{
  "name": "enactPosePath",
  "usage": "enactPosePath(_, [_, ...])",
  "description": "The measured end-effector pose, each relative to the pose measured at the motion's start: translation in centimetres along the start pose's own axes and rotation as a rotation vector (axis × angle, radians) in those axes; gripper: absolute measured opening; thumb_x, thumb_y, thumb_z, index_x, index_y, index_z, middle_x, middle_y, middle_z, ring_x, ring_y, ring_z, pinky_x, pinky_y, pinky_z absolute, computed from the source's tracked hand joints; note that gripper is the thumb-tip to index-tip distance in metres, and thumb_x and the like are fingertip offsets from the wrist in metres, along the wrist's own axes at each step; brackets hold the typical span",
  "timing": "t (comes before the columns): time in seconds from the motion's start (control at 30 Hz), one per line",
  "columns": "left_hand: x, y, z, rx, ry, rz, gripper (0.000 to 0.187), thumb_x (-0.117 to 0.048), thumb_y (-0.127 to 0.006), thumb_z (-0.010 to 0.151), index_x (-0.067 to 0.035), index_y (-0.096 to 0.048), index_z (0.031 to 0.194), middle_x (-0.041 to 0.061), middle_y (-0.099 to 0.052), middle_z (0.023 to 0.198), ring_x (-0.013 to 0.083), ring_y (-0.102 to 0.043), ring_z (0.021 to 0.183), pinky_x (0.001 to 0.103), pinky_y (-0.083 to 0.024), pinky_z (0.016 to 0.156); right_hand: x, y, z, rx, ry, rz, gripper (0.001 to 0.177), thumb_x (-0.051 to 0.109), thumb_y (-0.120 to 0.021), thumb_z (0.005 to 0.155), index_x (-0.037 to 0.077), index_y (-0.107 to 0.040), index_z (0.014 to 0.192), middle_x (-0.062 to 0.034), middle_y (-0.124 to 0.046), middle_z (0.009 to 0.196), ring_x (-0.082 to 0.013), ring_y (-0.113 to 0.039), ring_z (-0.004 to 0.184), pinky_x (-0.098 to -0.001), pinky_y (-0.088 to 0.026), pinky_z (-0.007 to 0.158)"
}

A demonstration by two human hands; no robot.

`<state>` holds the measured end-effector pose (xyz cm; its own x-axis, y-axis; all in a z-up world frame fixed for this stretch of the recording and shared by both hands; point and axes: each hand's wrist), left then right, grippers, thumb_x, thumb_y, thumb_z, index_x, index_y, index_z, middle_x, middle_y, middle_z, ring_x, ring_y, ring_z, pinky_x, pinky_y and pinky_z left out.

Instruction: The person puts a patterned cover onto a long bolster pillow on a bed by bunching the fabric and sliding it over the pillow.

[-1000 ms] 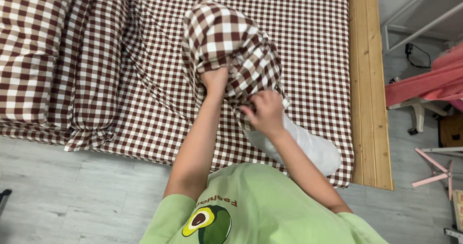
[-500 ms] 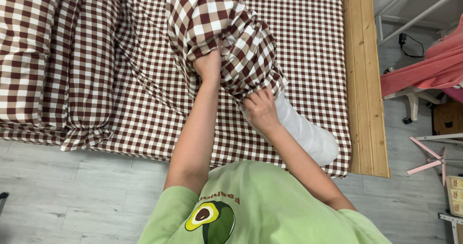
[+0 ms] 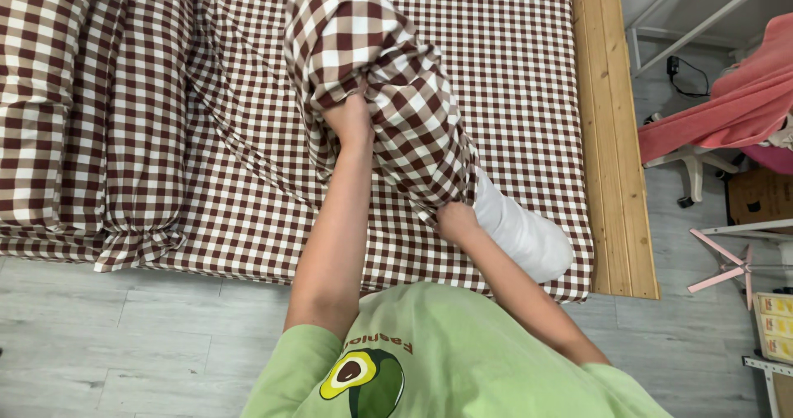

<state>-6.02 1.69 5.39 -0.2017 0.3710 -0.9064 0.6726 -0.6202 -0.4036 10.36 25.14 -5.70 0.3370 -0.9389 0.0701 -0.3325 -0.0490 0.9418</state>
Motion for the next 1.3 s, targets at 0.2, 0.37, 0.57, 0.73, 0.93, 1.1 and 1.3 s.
enactPosePath(0.2, [0.4, 2.6, 0.8, 0.163, 0.091, -0.01, 0.098, -0.008, -0.085, 0.075, 0.01, -0.029, 0.153, 0.021, -0.04, 0.159, 0.0334, -0.046, 0.143, 0.039, -0.037, 0.118, -2.7, 6.0, 0.6, 0.145, -0.065, 0.808, 0.014, 0.029, -0.073, 0.089, 0.017, -0.08, 0.095, -0.0069, -0.079, 0.084, -0.0214, -0.07, 0.07, -0.0362, -0.056, 0.064])
enactPosePath(0.37, [0.6, 5.7, 1.2, 0.251, 0.301, -0.226, 0.092, -0.009, -0.082, 0.075, 0.001, -0.032, 0.151, 0.018, -0.048, 0.151, 0.0336, -0.053, 0.135, 0.045, -0.046, 0.111, -7.7, 7.2, 3.3, -0.693, -0.236, 1.255, 0.031, 0.025, -0.065, 0.109, 0.0, -0.079, 0.1, -0.012, -0.064, 0.074, -0.0159, -0.053, 0.069, -0.0334, -0.04, 0.064])
enactPosePath(0.57, [1.4, 8.1, 1.5, 0.37, 0.338, -0.305, 0.068, -0.014, -0.075, 0.086, 0.001, -0.049, 0.147, 0.013, -0.057, 0.147, 0.0289, -0.056, 0.133, 0.04, -0.046, 0.11, -6.0, 7.4, 4.0, -0.603, -0.341, 0.948, 0.025, 0.016, -0.073, 0.092, 0.012, -0.076, 0.116, -0.0118, -0.07, 0.076, -0.0225, -0.064, 0.069, -0.0357, -0.052, 0.066])
enactPosePath(0.73, [-0.3, 9.1, 0.3, 0.35, 0.296, -0.369, 0.06, -0.016, -0.07, 0.091, 0.0, -0.051, 0.145, 0.014, -0.06, 0.143, 0.0299, -0.059, 0.129, 0.042, -0.048, 0.108, -5.7, 5.2, 2.6, -0.825, -0.251, 0.595, 0.025, 0.003, -0.067, 0.089, 0.013, -0.082, 0.106, -0.0166, -0.071, 0.089, -0.0351, -0.07, 0.081, -0.044, -0.056, 0.078])
enactPosePath(0.93, [-3.7, 9.1, -1.9, 0.213, 0.407, -0.377, 0.059, -0.023, -0.065, 0.09, -0.002, -0.052, 0.143, 0.014, -0.06, 0.14, 0.0313, -0.06, 0.127, 0.045, -0.049, 0.106, -8.3, -0.7, 0.9, -0.481, -0.455, 0.316, 0.034, 0.007, -0.068, 0.086, 0.027, -0.082, 0.11, -0.0169, -0.071, 0.096, -0.0356, -0.068, 0.091, -0.047, -0.055, 0.084])
enactPosePath(1.1, [-2.7, 9.6, -1.2, 0.279, 0.397, -0.509, 0.062, -0.029, -0.065, 0.091, -0.002, -0.05, 0.144, 0.016, -0.061, 0.14, 0.0357, -0.06, 0.128, 0.048, -0.051, 0.107, -10.8, -5.0, 1.1, -0.3, -0.509, 0.223, 0.03, 0.015, -0.071, 0.082, 0.028, -0.083, 0.107, -0.0141, -0.072, 0.104, -0.0343, -0.069, 0.097, -0.0455, -0.053, 0.09])
enactPosePath(1.3, [-1.5, 11.3, -0.3, 0.351, 0.374, -0.519, 0.069, -0.033, -0.068, 0.09, 0.0, -0.046, 0.147, 0.019, -0.06, 0.14, 0.0364, -0.061, 0.126, 0.05, -0.051, 0.108, -12.0, -0.5, 3.8, -0.469, -0.112, 0.929, 0.058, 0.039, -0.074, 0.099, 0.013, -0.061, 0.149, -0.0175, -0.055, 0.159, -0.0296, -0.053, 0.145, -0.0443, -0.044, 0.119])
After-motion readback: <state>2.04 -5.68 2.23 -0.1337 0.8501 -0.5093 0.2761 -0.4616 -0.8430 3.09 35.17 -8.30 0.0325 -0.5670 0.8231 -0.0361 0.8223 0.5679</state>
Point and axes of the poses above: each hand's wrist, its own z-axis towards the middle knuckle, its own y-axis out of the back of the hand, x = y × z
